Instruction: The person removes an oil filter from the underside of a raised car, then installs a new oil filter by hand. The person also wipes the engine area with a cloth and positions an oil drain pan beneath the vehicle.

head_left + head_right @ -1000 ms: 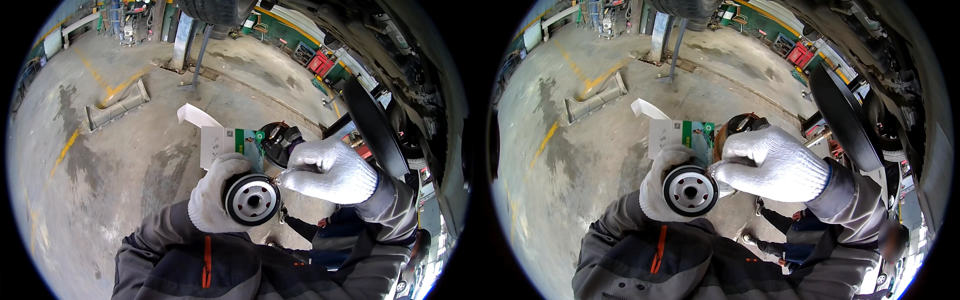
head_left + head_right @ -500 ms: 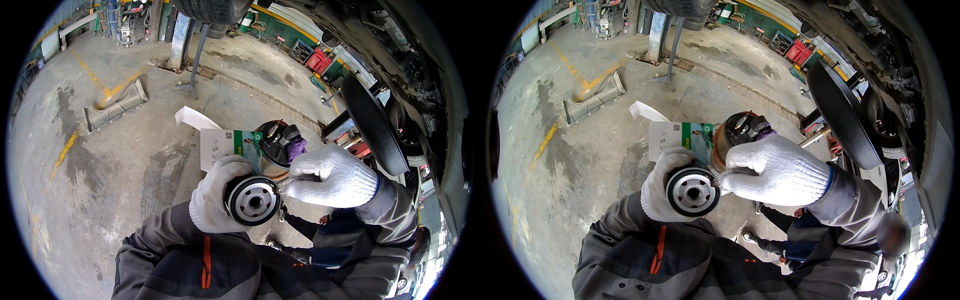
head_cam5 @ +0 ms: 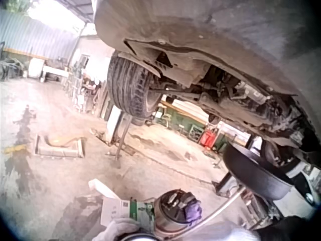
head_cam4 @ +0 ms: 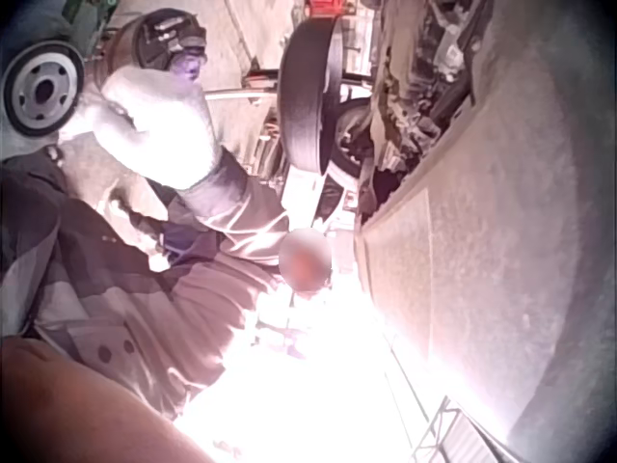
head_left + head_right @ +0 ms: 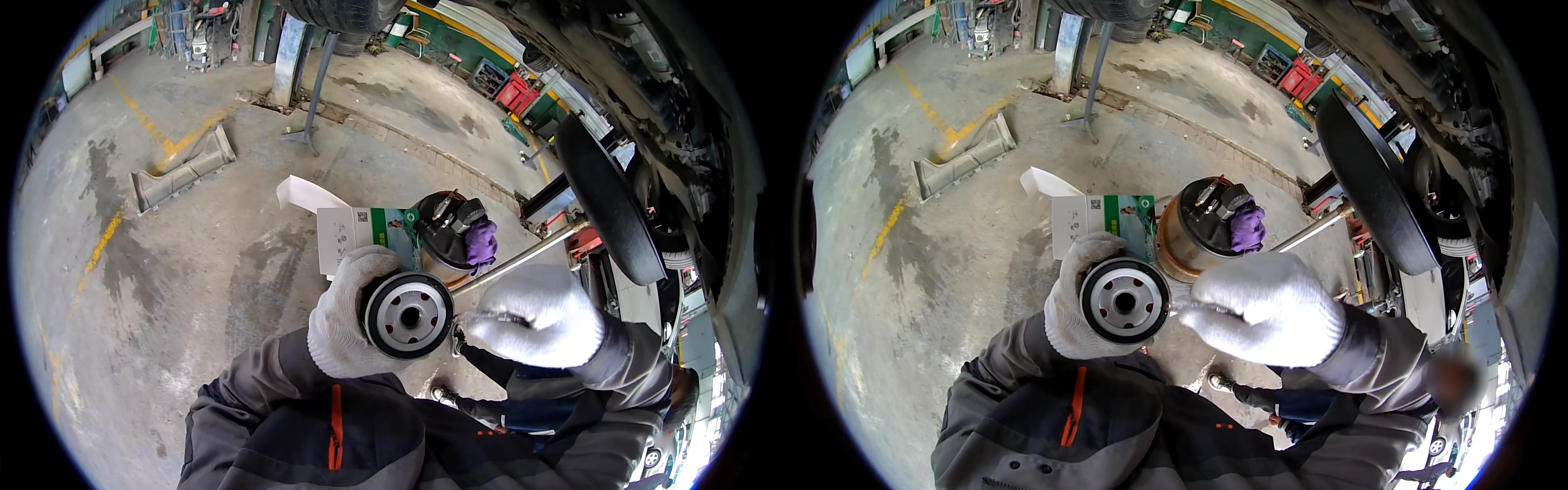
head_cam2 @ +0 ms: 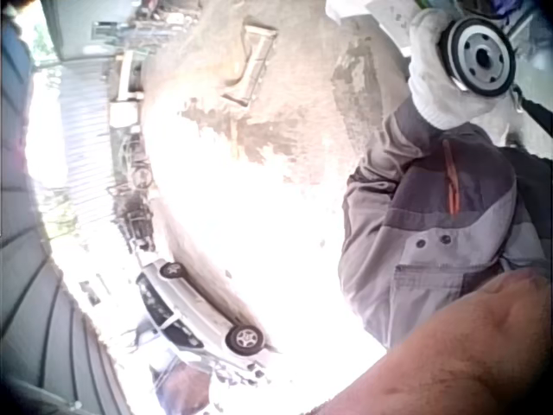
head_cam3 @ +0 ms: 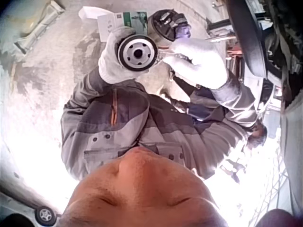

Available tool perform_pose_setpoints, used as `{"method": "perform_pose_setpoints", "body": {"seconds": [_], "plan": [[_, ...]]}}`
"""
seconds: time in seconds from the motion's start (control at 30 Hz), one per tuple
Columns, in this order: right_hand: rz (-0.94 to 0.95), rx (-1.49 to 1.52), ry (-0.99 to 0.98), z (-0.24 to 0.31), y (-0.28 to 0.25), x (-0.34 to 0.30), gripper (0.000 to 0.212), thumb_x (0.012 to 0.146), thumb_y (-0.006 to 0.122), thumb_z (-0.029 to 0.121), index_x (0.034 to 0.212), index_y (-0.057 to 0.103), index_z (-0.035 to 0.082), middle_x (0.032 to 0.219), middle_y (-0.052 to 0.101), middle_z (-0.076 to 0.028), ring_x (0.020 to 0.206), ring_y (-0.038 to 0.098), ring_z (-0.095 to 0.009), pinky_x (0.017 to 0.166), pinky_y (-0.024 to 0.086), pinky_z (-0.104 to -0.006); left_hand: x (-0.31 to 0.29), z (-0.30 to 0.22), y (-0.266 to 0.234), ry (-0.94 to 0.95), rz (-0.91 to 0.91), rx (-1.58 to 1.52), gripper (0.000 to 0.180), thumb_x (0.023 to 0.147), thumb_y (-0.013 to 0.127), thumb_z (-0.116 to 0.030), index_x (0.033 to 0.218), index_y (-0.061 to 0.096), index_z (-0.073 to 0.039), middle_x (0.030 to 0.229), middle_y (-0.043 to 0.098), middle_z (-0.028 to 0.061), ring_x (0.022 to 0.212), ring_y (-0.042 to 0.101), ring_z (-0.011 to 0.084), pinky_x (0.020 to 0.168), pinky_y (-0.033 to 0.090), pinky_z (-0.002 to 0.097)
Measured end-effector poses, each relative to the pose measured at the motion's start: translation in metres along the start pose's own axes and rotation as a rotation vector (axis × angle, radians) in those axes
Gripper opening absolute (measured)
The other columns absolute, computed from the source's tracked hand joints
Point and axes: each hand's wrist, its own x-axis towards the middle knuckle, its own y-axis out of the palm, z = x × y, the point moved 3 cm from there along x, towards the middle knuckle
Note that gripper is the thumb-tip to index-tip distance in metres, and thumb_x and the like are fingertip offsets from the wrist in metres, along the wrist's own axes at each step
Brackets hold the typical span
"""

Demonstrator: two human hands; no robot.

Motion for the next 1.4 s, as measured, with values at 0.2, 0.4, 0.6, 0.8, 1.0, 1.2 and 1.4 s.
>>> {"method": "perform_pose_setpoints", "body": {"seconds": [0.2, 0.4, 0.6, 0.8, 1.0, 1.2, 1.4], "plan": [[-0.069, -0.007, 0.131, -0.001, 0.001, -0.004, 0.02, 0.091, 0.075, 0.018, 0.081, 0.064, 0.004, 0.067, 0.056, -0.012, 0.059, 0.06, -0.03, 0.055, 0.046, -0.0382, -0.004, 0.008, 0.002, -0.078, 0.059, -0.031, 0.101, 0.059, 0.099, -0.028, 0.138, 0.043, -0.001, 0.121, 0.062, 0.0118, 0.111, 0.064, 0.0263, 0.101, 0.05, 0.0404], [-0.019, 0.192, 0.327, -0.002, 0.005, -0.004, 0.018, 0.093, 0.072, 0.016, 0.083, 0.064, 0.003, 0.068, 0.055, -0.011, 0.057, 0.056, -0.023, 0.055, 0.045, -0.0349, -0.004, 0.006, 0.003, -0.098, -0.049, -0.094, 0.083, 0.058, 0.099, -0.022, 0.124, 0.054, -0.001, 0.119, 0.061, 0.0166, 0.105, 0.068, 0.0296, 0.091, 0.055, 0.0375], [0.031, 0.095, 0.148, -0.003, 0.017, -0.003, 0.022, 0.093, 0.073, 0.014, 0.079, 0.06, 0.002, 0.065, 0.054, -0.008, 0.057, 0.052, -0.011, 0.053, 0.043, -0.0312, -0.008, 0.009, 0.002, -0.135, -0.049, -0.113, 0.085, 0.058, 0.1, -0.022, 0.126, 0.054, -0.001, 0.12, 0.061, 0.0165, 0.106, 0.068, 0.0295, 0.091, 0.055, 0.0381], [-0.159, -0.001, 0.135, -0.006, -0.027, 0.0, 0.022, 0.095, 0.071, 0.015, 0.078, 0.065, 0.002, 0.065, 0.056, -0.007, 0.061, 0.056, -0.014, 0.057, 0.045, -0.0306, -0.021, 0.043, 0.005, -0.32, 0.063, -0.604, 0.117, 0.053, 0.1, -0.014, 0.147, 0.032, 0.0, 0.127, 0.063, 0.0129, 0.118, 0.063, 0.0215, 0.104, 0.049, 0.0384], [-0.6, -0.741, 0.433, -0.077, -0.173, -0.032, 0.023, 0.093, 0.067, 0.025, 0.095, 0.073, 0.003, 0.088, 0.072, -0.021, 0.078, 0.072, -0.029, 0.073, 0.056, -0.0362, -0.017, 0.07, 0.01, -0.449, 0.062, -0.968, 0.099, 0.076, 0.085, -0.059, 0.144, 0.046, 0.001, 0.131, 0.064, 0.0111, 0.118, 0.064, 0.0209, 0.105, 0.049, 0.038], [-0.843, -1.181, 0.792, -0.179, -0.298, -0.118, 0.036, 0.096, 0.06, 0.043, 0.112, 0.068, 0.012, 0.106, 0.071, -0.02, 0.1, 0.066, -0.043, 0.084, 0.053, -0.0506, -0.019, 0.08, 0.021, -0.545, -0.141, -1.12, 0.09, 0.084, 0.078, -0.053, 0.147, 0.043, 0.0, 0.138, 0.059, 0.0114, 0.124, 0.06, 0.0246, 0.107, 0.049, 0.0408], [-0.827, -1.244, 0.875, -0.212, -0.366, -0.14, 0.042, 0.101, 0.051, 0.045, 0.125, 0.063, 0.013, 0.123, 0.066, -0.022, 0.111, 0.062, -0.044, 0.093, 0.049, -0.0534, -0.009, 0.091, 0.032, -0.52, -0.01, -1.066, 0.097, 0.069, 0.093, -0.045, 0.143, 0.049, 0.0, 0.126, 0.067, 0.009, 0.114, 0.066, 0.0212, 0.099, 0.053, 0.0371]]}}
